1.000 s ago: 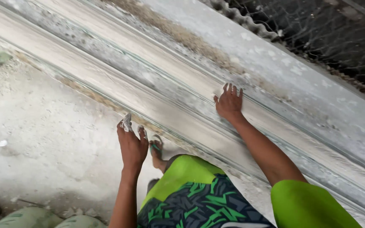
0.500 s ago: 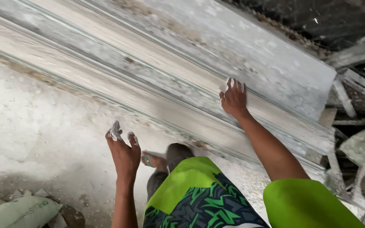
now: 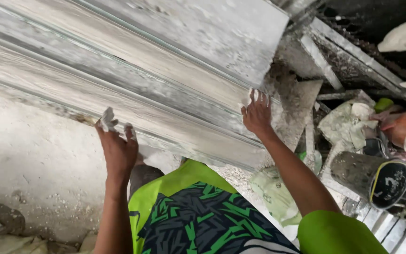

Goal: Applying fiberglass strands and liquid gypsum plaster into an architectural mold to cast decorative cornices.

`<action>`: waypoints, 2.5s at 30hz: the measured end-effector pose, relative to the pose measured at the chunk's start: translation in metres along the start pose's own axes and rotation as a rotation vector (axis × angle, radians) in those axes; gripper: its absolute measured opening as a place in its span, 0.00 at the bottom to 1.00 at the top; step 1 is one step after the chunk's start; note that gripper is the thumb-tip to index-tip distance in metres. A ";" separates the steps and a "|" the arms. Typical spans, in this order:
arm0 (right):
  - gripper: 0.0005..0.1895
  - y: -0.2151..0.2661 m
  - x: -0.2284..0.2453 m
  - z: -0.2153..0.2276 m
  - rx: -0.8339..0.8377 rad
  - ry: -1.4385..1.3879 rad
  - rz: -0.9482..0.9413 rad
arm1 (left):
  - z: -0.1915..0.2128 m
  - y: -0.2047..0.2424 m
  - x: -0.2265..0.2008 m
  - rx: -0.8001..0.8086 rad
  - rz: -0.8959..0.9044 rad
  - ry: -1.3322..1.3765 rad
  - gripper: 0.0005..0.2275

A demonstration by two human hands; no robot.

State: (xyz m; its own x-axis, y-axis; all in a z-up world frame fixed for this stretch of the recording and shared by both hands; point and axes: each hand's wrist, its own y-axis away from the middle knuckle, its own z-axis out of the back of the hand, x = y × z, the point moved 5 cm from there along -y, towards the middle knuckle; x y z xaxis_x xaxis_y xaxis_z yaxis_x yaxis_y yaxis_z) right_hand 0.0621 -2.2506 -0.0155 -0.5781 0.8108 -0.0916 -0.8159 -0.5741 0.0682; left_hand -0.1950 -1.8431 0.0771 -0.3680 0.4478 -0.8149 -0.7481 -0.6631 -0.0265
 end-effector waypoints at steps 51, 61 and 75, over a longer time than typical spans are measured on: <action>0.37 -0.218 0.274 0.062 -0.030 -0.273 0.508 | 0.113 0.003 0.071 -0.257 -0.015 -0.014 0.25; 0.39 -0.440 0.575 0.102 -0.073 -0.197 0.465 | 0.321 -0.189 0.228 -0.193 0.023 -0.051 0.25; 0.43 -0.726 0.994 0.142 -0.139 -0.298 0.573 | 0.590 -0.415 0.446 -0.317 0.225 0.092 0.24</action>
State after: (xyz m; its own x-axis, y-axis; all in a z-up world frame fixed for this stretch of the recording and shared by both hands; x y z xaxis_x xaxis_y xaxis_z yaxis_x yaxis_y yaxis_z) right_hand 0.0801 -1.0115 -0.0148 -0.9118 0.3582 0.2010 -0.3838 -0.9172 -0.1065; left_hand -0.3750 -1.0144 0.0665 -0.4411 0.2244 -0.8689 -0.4420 -0.8970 -0.0072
